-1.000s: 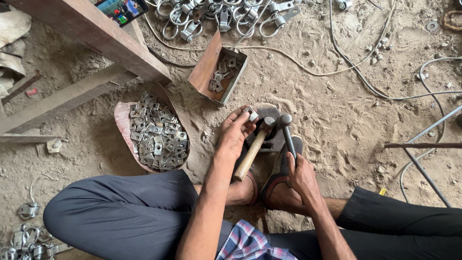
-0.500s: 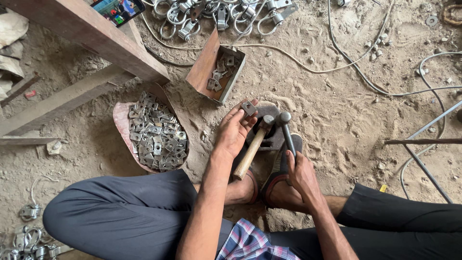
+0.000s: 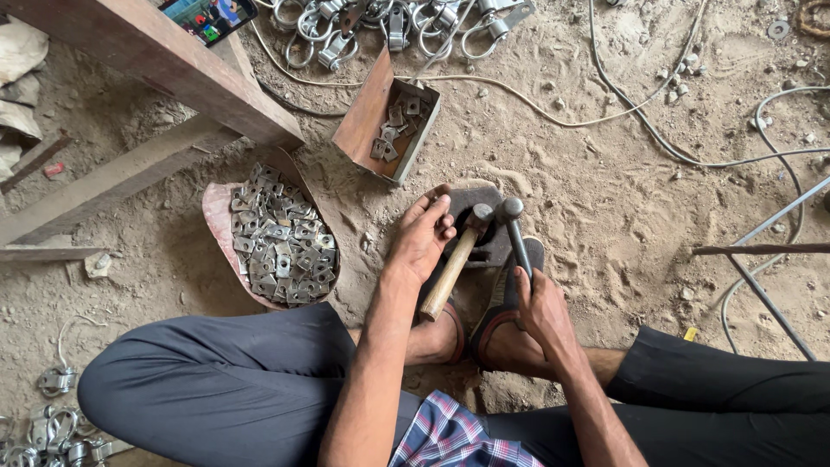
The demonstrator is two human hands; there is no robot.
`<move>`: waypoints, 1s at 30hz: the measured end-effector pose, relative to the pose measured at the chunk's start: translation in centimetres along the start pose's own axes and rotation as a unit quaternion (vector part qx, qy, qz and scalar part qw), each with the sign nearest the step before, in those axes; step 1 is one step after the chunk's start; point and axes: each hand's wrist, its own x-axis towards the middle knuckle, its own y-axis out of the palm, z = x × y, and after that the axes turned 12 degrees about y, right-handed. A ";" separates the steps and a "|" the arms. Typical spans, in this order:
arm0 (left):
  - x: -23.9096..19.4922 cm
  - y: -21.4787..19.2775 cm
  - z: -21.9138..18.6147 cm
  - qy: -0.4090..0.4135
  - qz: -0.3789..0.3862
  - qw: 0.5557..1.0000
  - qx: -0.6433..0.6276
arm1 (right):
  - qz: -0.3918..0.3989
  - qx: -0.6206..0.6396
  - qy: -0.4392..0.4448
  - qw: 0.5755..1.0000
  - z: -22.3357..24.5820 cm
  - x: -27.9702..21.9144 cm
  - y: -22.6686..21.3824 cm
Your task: The person shapes metal pieces by placing them into a central mold and striking them with hammers, then places the finished pieces into a large pile.
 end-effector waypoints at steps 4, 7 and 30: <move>-0.3 0.5 -0.6 -0.016 0.002 1.000 0.014 | -0.001 0.002 -0.005 1.000 -0.3 0.1 0.1; -0.6 1.5 -1.2 -0.003 0.008 1.000 0.026 | -0.016 -0.012 -0.035 0.999 -0.9 0.4 0.3; 0.2 0.5 -0.4 -0.001 -0.083 0.994 0.069 | -0.005 -0.003 -0.008 1.000 0.8 -0.5 -0.3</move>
